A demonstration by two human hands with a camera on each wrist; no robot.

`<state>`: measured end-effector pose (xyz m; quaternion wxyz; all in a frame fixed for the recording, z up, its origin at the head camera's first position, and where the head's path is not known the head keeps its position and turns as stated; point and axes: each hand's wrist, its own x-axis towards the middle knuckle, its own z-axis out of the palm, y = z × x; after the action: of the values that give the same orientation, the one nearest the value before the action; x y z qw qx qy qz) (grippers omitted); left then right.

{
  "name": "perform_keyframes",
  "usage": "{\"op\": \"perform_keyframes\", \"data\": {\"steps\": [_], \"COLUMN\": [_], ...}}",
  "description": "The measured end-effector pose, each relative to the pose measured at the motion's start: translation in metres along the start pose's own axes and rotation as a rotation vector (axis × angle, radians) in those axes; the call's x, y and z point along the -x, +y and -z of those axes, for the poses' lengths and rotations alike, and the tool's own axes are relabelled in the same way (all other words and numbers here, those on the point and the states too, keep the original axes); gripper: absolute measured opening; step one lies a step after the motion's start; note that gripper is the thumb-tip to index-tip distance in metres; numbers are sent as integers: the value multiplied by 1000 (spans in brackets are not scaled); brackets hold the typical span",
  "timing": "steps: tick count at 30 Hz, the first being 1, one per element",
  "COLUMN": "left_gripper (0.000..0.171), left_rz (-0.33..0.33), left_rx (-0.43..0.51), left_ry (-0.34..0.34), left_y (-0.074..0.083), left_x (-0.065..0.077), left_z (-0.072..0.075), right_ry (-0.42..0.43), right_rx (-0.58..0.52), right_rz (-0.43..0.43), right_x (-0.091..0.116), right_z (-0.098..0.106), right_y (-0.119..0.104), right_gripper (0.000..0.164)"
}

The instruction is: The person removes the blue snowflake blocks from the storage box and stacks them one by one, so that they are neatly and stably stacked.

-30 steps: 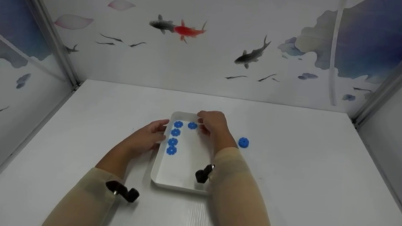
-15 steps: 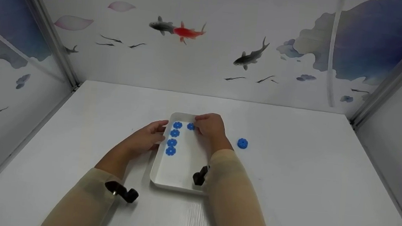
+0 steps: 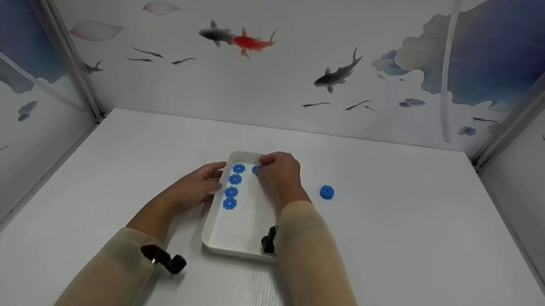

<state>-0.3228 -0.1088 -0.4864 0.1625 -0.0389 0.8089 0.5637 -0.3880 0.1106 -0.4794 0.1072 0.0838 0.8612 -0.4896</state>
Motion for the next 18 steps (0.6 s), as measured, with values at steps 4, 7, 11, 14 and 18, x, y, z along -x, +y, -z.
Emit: {"op": "perform_keyframes", "data": {"steps": [4, 7, 11, 14, 18], "left_gripper": [66, 66, 66, 66, 65], "left_rz": [-2, -5, -21, -21, -7], "left_rx": [1, 3, 14, 9, -2], "left_ry": [-4, -5, -14, -17, -8], "left_y": [0, -1, -1, -1, -1], "left_x": [0, -1, -1, 0, 0], "left_z": [0, 0, 0, 0, -1], "right_ry": [14, 8, 2, -2, -12], "right_rx": [-8, -9, 15, 26, 38], "right_rz": [2, -9, 5, 4, -9], "right_x": [2, 1, -4, -7, -8], "right_z": [-1, -2, -3, -5, -7], "right_y": [0, 1, 2, 3, 4], "right_gripper": [39, 41, 43, 43, 45]}}
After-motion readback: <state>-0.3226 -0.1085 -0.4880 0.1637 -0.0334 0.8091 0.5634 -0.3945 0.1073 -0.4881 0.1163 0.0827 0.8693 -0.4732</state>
